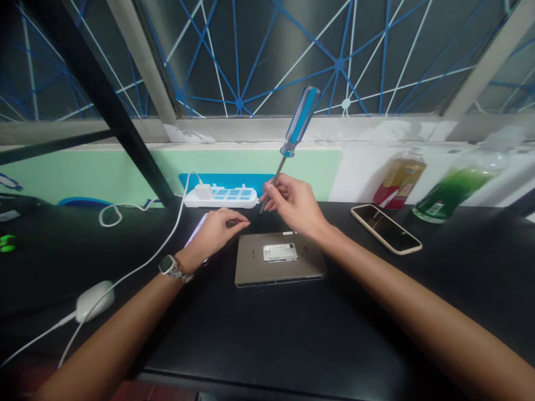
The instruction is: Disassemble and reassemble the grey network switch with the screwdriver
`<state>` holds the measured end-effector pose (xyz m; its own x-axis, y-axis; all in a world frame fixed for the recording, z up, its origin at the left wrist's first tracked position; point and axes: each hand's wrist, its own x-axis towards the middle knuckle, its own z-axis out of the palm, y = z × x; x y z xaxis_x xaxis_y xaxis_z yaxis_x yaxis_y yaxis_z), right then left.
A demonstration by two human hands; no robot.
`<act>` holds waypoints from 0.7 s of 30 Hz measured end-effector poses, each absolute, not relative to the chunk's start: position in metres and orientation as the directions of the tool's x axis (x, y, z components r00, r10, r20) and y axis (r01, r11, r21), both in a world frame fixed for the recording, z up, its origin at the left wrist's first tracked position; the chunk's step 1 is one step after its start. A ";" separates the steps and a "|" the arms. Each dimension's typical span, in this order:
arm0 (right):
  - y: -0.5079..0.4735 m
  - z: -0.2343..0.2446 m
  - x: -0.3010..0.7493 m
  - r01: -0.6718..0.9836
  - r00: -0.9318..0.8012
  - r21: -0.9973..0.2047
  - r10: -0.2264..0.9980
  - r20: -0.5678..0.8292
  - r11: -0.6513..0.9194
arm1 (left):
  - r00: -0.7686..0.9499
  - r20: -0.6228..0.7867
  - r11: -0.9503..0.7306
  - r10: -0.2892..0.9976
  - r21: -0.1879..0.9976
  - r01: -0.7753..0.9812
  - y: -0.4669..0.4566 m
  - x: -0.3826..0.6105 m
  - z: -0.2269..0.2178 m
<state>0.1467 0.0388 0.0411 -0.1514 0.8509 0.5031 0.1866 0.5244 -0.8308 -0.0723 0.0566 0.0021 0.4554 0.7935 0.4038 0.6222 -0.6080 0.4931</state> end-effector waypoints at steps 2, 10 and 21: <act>0.041 0.042 0.154 0.204 -0.123 -0.825 0.849 0.513 0.528 | 0.444 0.408 -0.597 0.798 0.432 0.676 0.061 -0.076 -0.001; 0.020 0.021 0.197 0.435 -0.087 -0.765 0.867 0.490 0.476 | 0.565 0.360 -0.667 0.742 0.485 0.566 0.031 -0.046 0.003; -0.007 0.011 0.213 0.485 -0.057 -0.735 0.856 0.514 0.474 | 0.649 0.220 -0.652 0.729 0.512 0.559 -0.009 -0.013 0.003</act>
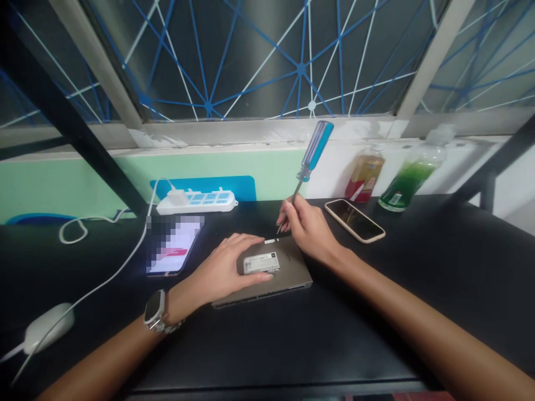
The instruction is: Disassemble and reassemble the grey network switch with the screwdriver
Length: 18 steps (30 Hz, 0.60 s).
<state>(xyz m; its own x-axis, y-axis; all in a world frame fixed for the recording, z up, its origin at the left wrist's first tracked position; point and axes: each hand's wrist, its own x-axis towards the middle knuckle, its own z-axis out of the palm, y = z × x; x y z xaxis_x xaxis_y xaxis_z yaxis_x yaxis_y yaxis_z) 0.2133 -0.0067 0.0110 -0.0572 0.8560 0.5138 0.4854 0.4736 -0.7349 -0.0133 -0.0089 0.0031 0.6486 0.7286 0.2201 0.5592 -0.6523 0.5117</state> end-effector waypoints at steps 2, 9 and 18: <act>-0.009 0.013 0.212 0.504 -0.077 -0.719 0.854 0.515 0.479 | 0.650 0.229 -0.658 0.725 0.511 0.553 -0.009 -0.013 0.002; -0.010 0.012 0.212 0.536 -0.114 -0.700 0.862 0.494 0.472 | 0.650 0.224 -0.656 0.726 0.511 0.556 -0.011 -0.013 0.003; -0.007 0.020 0.219 0.545 -0.295 -0.658 0.853 0.430 0.520 | 0.649 0.259 -0.617 0.716 0.670 0.413 0.016 0.012 0.013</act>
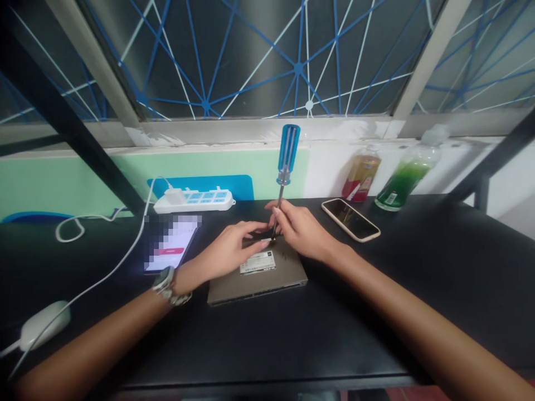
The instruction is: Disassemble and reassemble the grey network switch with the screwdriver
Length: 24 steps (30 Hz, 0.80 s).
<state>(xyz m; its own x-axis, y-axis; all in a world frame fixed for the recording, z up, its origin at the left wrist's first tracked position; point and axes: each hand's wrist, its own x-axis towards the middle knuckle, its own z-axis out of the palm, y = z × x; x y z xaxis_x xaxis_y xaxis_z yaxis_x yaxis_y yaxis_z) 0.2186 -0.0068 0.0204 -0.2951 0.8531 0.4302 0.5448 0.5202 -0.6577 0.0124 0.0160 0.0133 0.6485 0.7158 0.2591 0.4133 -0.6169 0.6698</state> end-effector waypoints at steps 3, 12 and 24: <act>-0.006 0.020 0.218 0.598 -0.315 -0.572 0.821 0.476 0.561 | 0.714 0.238 -0.534 0.659 0.816 0.221 0.032 0.030 0.007; -0.011 0.017 0.207 0.520 -0.134 -0.688 0.844 0.520 0.507 | 0.558 0.301 -0.506 0.773 0.823 0.257 0.042 0.039 -0.002; -0.013 0.015 0.202 0.420 -0.033 -0.772 0.859 0.511 0.476 | 0.583 0.315 -0.551 0.749 0.785 0.284 0.039 0.036 0.002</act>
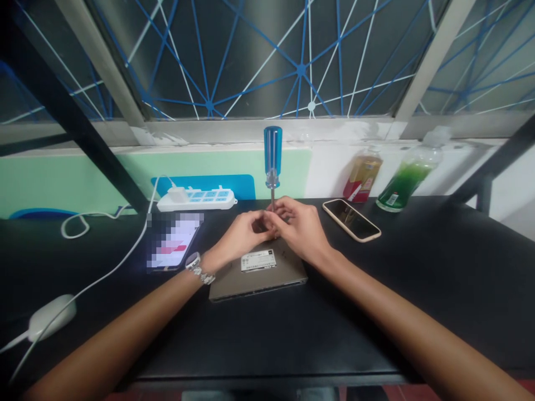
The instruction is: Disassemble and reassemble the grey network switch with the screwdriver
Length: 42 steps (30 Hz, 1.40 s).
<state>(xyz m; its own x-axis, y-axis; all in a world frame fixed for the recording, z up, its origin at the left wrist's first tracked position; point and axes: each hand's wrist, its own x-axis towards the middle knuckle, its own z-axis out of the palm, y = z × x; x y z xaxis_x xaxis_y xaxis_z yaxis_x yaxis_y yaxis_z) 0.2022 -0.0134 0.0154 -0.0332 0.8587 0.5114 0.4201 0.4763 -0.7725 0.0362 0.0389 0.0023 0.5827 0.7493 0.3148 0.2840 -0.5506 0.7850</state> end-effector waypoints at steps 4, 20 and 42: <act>-0.015 0.018 0.204 0.495 -0.081 -0.737 0.869 0.487 0.460 | 0.644 0.257 -0.502 0.720 0.834 0.229 0.040 0.037 0.001; -0.007 0.020 0.222 0.322 -0.175 -0.857 0.915 0.364 0.403 | 0.667 0.143 -0.534 0.731 0.728 0.429 0.035 0.015 0.000; -0.011 0.021 0.214 0.016 0.068 -0.909 0.907 0.416 0.416 | 0.626 0.226 -0.627 0.746 0.553 0.548 0.055 -0.015 0.023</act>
<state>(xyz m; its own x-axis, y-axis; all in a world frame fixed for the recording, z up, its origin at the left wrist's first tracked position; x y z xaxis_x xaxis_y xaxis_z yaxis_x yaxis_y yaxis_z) 0.2141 -0.0110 0.0209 0.0683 0.9068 0.4159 0.0160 0.4158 -0.9093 -0.0147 0.0550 0.0228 0.6259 0.7463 0.2263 0.5483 -0.6275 0.5528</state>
